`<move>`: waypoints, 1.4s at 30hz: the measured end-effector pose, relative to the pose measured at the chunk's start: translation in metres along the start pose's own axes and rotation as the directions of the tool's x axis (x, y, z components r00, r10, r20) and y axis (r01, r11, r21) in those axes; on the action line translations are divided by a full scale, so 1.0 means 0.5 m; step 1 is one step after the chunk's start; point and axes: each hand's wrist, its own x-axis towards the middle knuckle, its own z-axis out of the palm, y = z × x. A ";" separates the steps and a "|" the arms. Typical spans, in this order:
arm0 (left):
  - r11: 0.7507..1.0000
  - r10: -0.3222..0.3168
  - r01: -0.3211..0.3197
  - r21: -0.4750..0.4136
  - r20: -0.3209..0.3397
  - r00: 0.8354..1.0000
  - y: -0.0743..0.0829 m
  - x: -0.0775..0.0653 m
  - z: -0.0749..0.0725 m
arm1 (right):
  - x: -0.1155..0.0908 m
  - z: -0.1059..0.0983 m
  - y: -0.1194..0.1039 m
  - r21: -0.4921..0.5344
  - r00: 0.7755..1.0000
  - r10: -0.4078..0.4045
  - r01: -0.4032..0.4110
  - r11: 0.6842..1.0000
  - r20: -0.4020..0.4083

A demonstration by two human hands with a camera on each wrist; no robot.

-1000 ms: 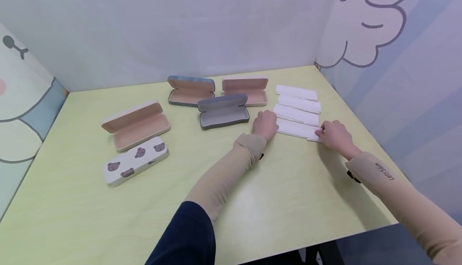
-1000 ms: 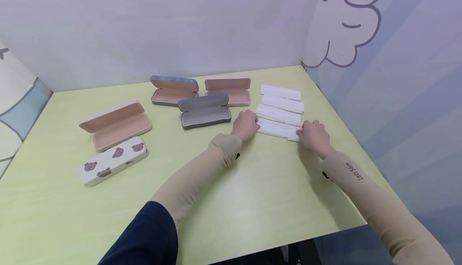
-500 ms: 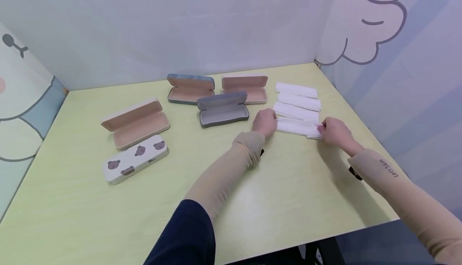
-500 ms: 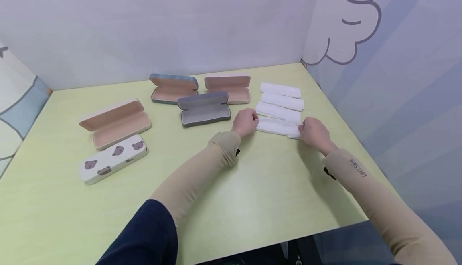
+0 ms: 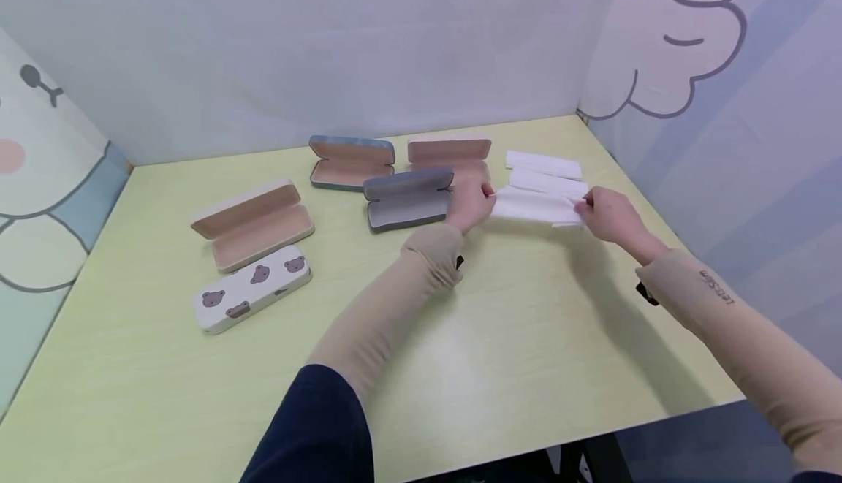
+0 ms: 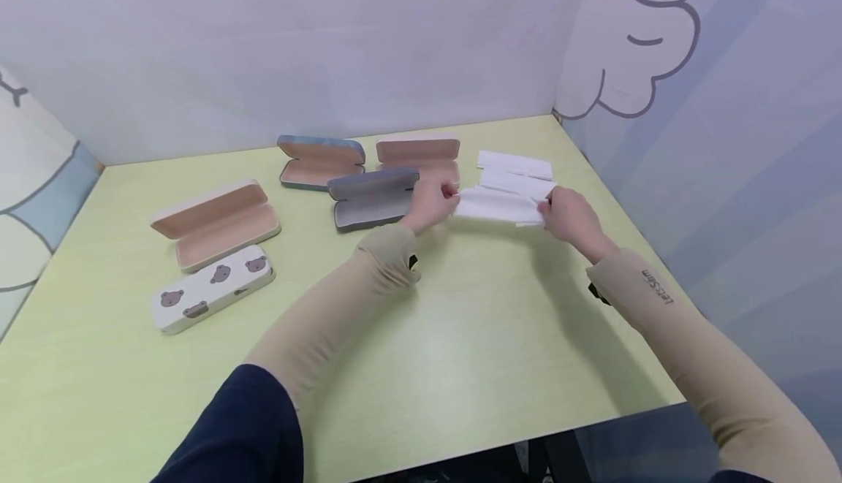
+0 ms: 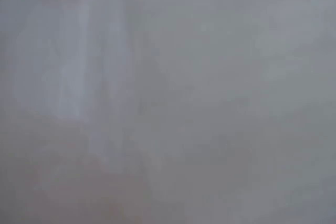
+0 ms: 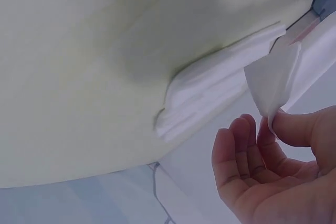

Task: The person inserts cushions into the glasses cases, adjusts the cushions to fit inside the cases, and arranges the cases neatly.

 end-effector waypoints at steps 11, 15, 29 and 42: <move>0.997 -0.075 0.073 -0.026 -0.062 0.995 -0.041 -0.010 -0.079 | 0.057 -0.012 -0.087 0.044 0.999 -0.048 0.047 0.998 0.015; 0.996 -0.086 0.083 -0.034 -0.091 0.992 -0.064 -0.021 -0.106 | 0.074 -0.003 -0.119 0.065 0.997 -0.078 0.078 0.995 0.008; 0.991 -0.133 0.127 -0.052 -0.155 0.979 -0.119 -0.056 -0.177 | 0.118 0.026 -0.186 0.117 0.990 -0.142 0.143 0.983 -0.013; 0.976 -0.194 0.177 -0.124 -0.146 0.970 -0.183 -0.084 -0.196 | 0.145 0.062 -0.230 0.099 0.976 -0.219 0.218 0.971 0.002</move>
